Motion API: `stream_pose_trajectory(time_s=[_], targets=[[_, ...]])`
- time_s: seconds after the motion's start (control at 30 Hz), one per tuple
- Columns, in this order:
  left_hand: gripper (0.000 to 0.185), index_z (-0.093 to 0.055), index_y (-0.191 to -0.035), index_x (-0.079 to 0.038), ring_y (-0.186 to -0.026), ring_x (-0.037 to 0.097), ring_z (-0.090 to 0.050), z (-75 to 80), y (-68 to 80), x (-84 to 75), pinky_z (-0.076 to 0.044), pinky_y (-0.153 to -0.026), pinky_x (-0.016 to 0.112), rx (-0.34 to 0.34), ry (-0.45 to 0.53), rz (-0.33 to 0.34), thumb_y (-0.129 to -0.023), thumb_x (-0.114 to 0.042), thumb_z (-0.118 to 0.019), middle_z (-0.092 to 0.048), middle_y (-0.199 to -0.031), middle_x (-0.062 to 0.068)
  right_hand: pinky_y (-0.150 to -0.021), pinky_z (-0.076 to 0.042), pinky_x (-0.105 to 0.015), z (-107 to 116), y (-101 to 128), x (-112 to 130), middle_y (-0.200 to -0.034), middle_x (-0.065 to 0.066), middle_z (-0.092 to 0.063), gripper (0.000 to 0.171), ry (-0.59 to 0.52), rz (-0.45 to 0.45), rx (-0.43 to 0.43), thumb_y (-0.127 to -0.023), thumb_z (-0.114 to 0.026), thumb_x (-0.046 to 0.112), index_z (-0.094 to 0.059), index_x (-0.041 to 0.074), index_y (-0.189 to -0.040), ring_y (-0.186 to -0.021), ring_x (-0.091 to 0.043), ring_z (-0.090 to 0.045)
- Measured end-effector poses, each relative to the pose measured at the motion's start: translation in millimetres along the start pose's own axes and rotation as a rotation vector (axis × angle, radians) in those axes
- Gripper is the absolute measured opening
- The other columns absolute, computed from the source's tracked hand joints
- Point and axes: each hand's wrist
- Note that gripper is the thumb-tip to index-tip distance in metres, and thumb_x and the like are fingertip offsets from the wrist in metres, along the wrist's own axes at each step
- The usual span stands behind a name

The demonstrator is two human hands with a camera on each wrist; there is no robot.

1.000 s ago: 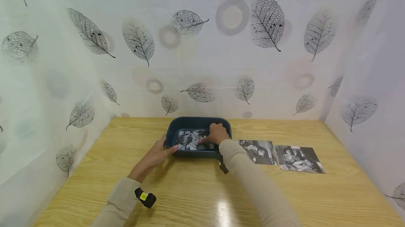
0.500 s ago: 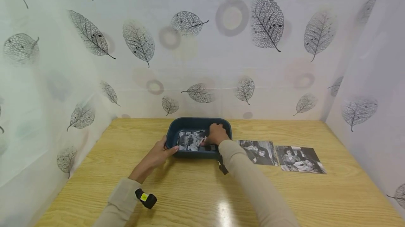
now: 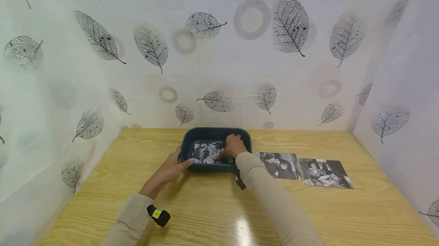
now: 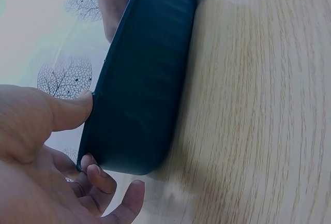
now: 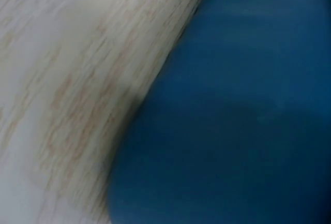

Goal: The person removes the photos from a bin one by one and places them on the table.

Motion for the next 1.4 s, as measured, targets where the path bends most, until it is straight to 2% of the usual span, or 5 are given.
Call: stream_pose_trajectory(time_s=[0.37,0.47,0.63,1.03,1.4], targets=[[0.079,-0.009,-0.158,0.009,-0.147,0.045,-0.025,0.3,1.0,-2.3,-0.026,-0.116,0.058,0.005,-0.022,0.044,-0.104,-0.018,-0.06,-0.022,-0.159,0.034,-0.102,-0.044,-0.057,2.6,1.4,-3.7,-0.145,-0.038,-0.04,0.094,-0.036,-0.006,0.008,-0.079,-0.089,0.033,-0.041,-0.014,-0.144,-0.13,-0.051,-0.046],[0.084,-0.003,-0.158,0.009,-0.148,0.046,-0.02,0.4,1.3,-3.0,-0.022,-0.118,0.058,0.004,-0.043,0.081,-0.104,-0.022,-0.06,-0.011,-0.161,0.035,-0.1,-0.047,-0.056,3.2,2.4,-4.9,-0.14,-0.036,-0.047,0.088,-0.039,0.0,0.003,-0.079,-0.09,0.03,-0.044,-0.013,-0.141,-0.125,-0.048,-0.051],[0.085,-0.002,-0.158,0.008,-0.148,0.047,-0.019,0.6,1.5,-3.0,-0.021,-0.118,0.058,0.002,-0.051,0.101,-0.104,-0.024,-0.06,-0.009,-0.161,0.035,-0.093,-0.052,-0.052,3.6,1.5,-6.6,-0.13,-0.031,-0.057,0.081,-0.064,0.002,-0.013,-0.079,-0.09,0.026,-0.047,-0.012,-0.137,-0.113,-0.042,-0.061],[0.087,-0.002,-0.159,0.007,-0.148,0.048,-0.017,-0.3,4.7,-2.7,-0.021,-0.117,0.059,0.006,-0.049,0.131,-0.104,-0.028,-0.06,-0.006,-0.162,0.035,-0.084,-0.054,-0.05,7.6,4.4,-8.2,-0.12,-0.028,-0.06,0.077,-0.105,-0.006,-0.048,-0.08,-0.088,0.019,-0.046,-0.012,-0.136,-0.102,-0.038,-0.064],[0.087,-0.002,-0.159,0.006,-0.148,0.048,-0.018,0.1,5.3,-4.2,-0.021,-0.118,0.059,0.004,-0.052,0.147,-0.104,-0.03,-0.06,-0.008,-0.162,0.035,-0.067,-0.046,-0.04,18.7,6.7,-11.9,-0.089,-0.014,-0.057,0.034,-0.1,0.056,-0.095,-0.087,-0.079,0.011,-0.053,-0.003,-0.104,-0.078,-0.028,-0.058]])
Point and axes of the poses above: each hand's wrist, its own y-axis away from the middle knuckle, its own z-axis out of the back of the hand, x = y × z
